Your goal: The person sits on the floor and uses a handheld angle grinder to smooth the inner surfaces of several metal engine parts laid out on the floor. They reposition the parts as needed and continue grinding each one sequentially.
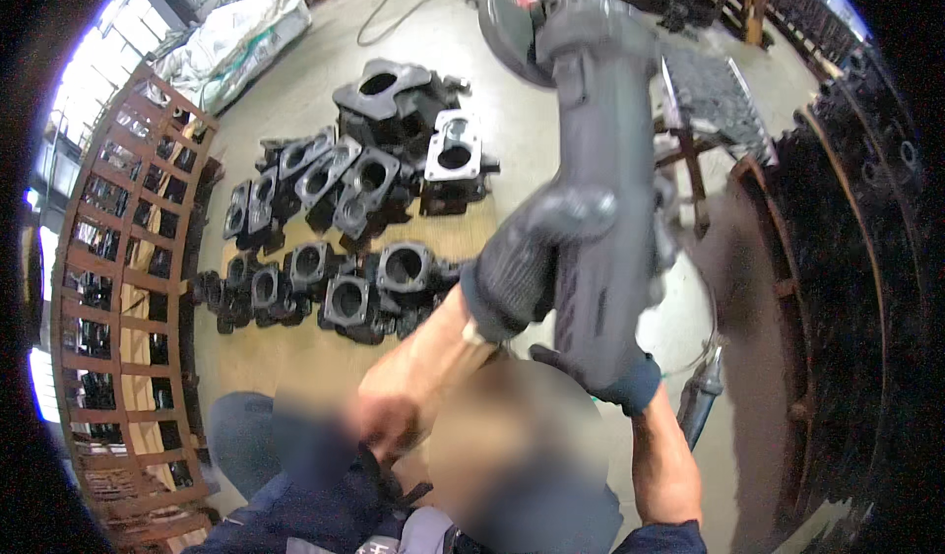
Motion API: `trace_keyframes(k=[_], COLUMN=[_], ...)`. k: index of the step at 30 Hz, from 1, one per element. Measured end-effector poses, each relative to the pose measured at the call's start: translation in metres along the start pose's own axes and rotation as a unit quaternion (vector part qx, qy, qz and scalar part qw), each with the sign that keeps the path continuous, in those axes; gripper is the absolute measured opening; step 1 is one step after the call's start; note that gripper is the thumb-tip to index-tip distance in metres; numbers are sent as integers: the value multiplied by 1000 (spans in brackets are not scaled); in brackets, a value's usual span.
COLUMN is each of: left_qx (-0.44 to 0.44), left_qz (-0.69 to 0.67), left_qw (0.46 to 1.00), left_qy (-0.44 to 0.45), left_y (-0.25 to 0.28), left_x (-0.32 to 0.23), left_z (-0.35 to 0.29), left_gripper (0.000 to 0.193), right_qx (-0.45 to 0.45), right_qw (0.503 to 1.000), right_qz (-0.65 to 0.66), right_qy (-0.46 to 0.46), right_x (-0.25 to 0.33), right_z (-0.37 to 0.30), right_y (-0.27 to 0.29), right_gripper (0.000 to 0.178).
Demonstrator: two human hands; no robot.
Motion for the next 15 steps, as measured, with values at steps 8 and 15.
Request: trace_keyframes(k=[8, 15], left_qx=[47, 79], left_qz=[-17, 278], left_qw=[998, 951], left_qy=[36, 113], left_y=[-18, -15], left_x=[17, 4], left_z=[-11, 4], left_gripper=[45, 46], right_qx=[-102, -141], right_qw=[721, 934], right_qz=[680, 316], right_qy=[91, 92], right_x=[70, 36], right_z=[23, 17], right_y=[74, 107], right_gripper=[58, 57])
Point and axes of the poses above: each hand's wrist, its own z-axis towards the middle knuckle, its own y-axis out of the back of the hand, x = y × z, the point moved 1 cm from there along z, towards the middle knuckle, and after that the axes turned 14 degrees about x, right-handed, at the moved point
